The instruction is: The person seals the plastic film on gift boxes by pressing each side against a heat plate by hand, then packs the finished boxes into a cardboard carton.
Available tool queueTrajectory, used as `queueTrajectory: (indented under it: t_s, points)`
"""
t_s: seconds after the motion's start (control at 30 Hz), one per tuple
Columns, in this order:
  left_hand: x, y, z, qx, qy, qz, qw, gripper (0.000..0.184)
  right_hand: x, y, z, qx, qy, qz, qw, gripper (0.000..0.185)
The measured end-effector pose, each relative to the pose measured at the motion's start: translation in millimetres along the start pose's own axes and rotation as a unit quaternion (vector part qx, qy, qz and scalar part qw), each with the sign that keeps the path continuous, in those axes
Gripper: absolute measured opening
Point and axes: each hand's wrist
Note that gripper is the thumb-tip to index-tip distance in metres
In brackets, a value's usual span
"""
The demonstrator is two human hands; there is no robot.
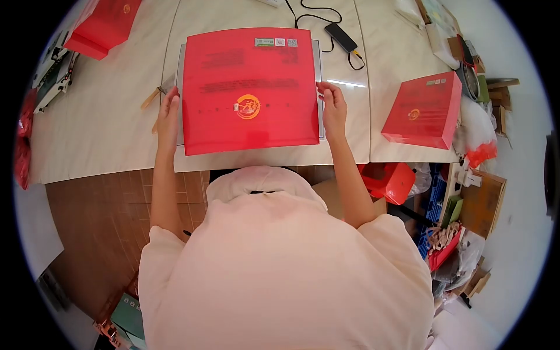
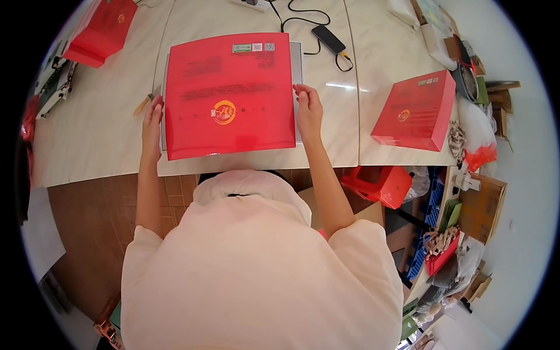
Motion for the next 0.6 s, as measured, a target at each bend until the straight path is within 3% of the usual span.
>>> queueTrajectory:
  t_s: [0.07, 0.17, 0.33, 0.4, 0.53, 0.6]
  points:
    - [8.5, -1.6, 9.9, -0.007, -0.028, 0.001, 1.000, 0.047, 1.1, -5.3, 2.9, 0.022, 0.069, -0.052, 0.996, 0.027]
    - [15.2, 1.7, 33.8, -0.013, -0.110, 0.012, 0.994, 0.047, 9.6, -9.7, -2.8, 0.040, 0.123, -0.053, 0.990, 0.029]
    - [-3.5, 6.5, 73.0, -0.011, -0.106, 0.058, 0.993, 0.048, 36.9, -16.9, -48.5, 0.068, 0.162, -0.035, 0.984, 0.035]
    - [-6.6, 11.2, 93.6, -0.020, -0.109, 0.106, 0.988, 0.049, 43.0, -19.2, -74.3, 0.077, 0.072, 0.014, 0.994, 0.040]
    - [4.1, 25.0, 136.4, -0.047, -0.089, 0.087, 0.991, 0.050, 30.6, -11.8, -114.0, 0.075, 0.007, 0.078, 0.994, 0.045]
    - [4.7, 28.3, 154.6, -0.077, -0.060, 0.099, 0.990, 0.051, 4.8, 1.7, -122.2, 0.111, -0.134, 0.258, 0.950, 0.051]
Point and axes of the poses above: each hand's wrist, its own y-axis away from the middle knuckle, its own z-axis out of the palm, x = y × z, and after that the axes turned 6 degrees about -y, right-handed
